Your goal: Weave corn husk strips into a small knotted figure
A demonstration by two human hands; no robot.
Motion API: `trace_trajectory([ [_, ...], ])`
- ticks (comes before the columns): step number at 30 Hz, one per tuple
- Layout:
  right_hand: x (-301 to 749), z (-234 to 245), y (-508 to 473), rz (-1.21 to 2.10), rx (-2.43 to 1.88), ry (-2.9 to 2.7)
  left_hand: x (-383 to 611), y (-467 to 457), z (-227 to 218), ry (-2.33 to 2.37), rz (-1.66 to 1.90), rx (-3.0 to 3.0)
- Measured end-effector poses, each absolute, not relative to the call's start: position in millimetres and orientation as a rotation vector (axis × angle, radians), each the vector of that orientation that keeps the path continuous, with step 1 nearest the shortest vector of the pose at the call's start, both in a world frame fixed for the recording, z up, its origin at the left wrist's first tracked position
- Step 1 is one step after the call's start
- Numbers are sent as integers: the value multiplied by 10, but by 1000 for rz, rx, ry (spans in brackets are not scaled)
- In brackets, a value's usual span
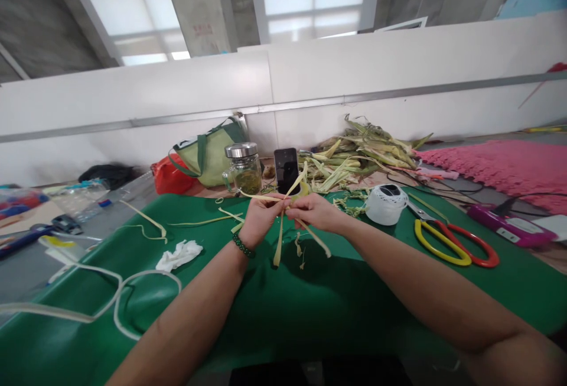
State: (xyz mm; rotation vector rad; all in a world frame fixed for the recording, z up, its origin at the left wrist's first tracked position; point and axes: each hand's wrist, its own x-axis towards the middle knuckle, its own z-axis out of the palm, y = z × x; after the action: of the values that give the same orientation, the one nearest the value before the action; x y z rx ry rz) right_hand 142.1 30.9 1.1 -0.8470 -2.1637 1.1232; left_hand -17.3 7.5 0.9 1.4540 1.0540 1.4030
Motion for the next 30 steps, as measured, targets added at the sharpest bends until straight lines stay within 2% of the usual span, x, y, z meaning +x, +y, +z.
trace_trajectory([
  [7,1630,138,400,604,-711,-2515,-238,23,63,981,1135,1558],
  [13,1732,204,441,539,-721,-2638,-201,3,52,998,1052,1187],
  [20,1668,156,397,364,-789,-2646,-191,13,24,1156,1066,1236],
  [25,1634,158,366,181,-858,-2650,-179,14,35,1109,1050,1182],
  [30,1586,131,332,143,-869,-2629,-139,9,26,1079,1134,1250],
])
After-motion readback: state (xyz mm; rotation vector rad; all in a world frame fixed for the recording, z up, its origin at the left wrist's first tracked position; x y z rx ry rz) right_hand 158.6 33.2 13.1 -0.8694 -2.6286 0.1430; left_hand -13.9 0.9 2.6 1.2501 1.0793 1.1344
